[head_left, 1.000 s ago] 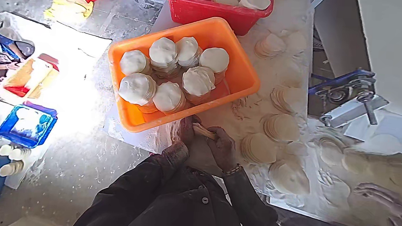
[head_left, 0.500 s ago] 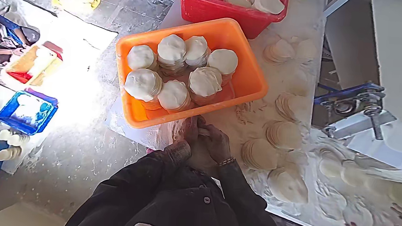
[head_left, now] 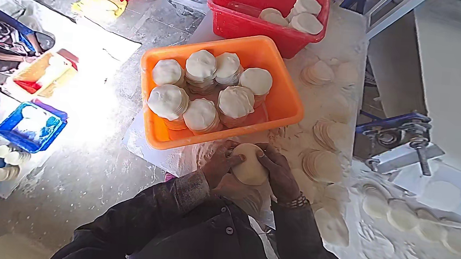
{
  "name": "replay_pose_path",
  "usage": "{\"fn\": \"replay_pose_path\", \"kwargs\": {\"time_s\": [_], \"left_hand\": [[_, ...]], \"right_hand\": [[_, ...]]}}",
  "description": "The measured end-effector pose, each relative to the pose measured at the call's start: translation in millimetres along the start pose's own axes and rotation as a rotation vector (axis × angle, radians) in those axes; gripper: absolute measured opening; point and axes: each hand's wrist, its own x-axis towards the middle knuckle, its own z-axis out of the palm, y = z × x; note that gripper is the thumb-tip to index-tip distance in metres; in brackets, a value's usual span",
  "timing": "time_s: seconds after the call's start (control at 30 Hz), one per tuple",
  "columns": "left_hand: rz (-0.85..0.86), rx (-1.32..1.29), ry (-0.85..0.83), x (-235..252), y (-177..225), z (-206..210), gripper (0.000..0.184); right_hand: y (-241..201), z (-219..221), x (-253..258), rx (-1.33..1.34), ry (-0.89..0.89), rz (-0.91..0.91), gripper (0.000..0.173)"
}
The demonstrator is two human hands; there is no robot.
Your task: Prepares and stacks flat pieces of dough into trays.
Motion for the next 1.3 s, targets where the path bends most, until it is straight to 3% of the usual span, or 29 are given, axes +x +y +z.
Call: {"fn": "replay_pose_path", "kwargs": {"time_s": [0.13, 0.23, 0.5, 0.77, 0.93, 1.1, 1.2, 1.3], "left_hand": [[0.150, 0.032, 0.052, -23, 34, -20, 0.047], [0.229, 0.057, 0.154, -26, 59, -36, 0.044], [0.349, 0.235, 0.257, 46, 103, -46, 0.046], [0.340, 0.665, 0.333, 106, 118, -63, 0.043], [0.329, 0.734, 0.358, 97, 112, -70, 0.045], [0.478, 0.852, 0.313, 77, 97, -82, 0.052], [0.637, 0.888, 0.328, 55, 95, -83, 0.060], [0.833, 0.787, 0.350, 34, 87, -74, 0.053]], "right_hand": [[-42, 9, 18, -0.029, -0.198, -0.070, 0.037], [-67, 26, 42, -0.105, -0.232, -0.124, 0.036], [-88, 22, 108, -0.263, 0.033, -0.225, 0.034], [-80, 21, 155, -0.558, 0.212, -0.079, 0.040], [-84, 21, 132, -0.606, 0.207, -0.161, 0.038], [-44, -19, 66, -0.580, 0.443, -0.382, 0.023], [-14, -79, 23, -0.636, 0.602, -0.168, 0.024], [10, -157, -20, -0.660, 0.791, 0.138, 0.028]]}}
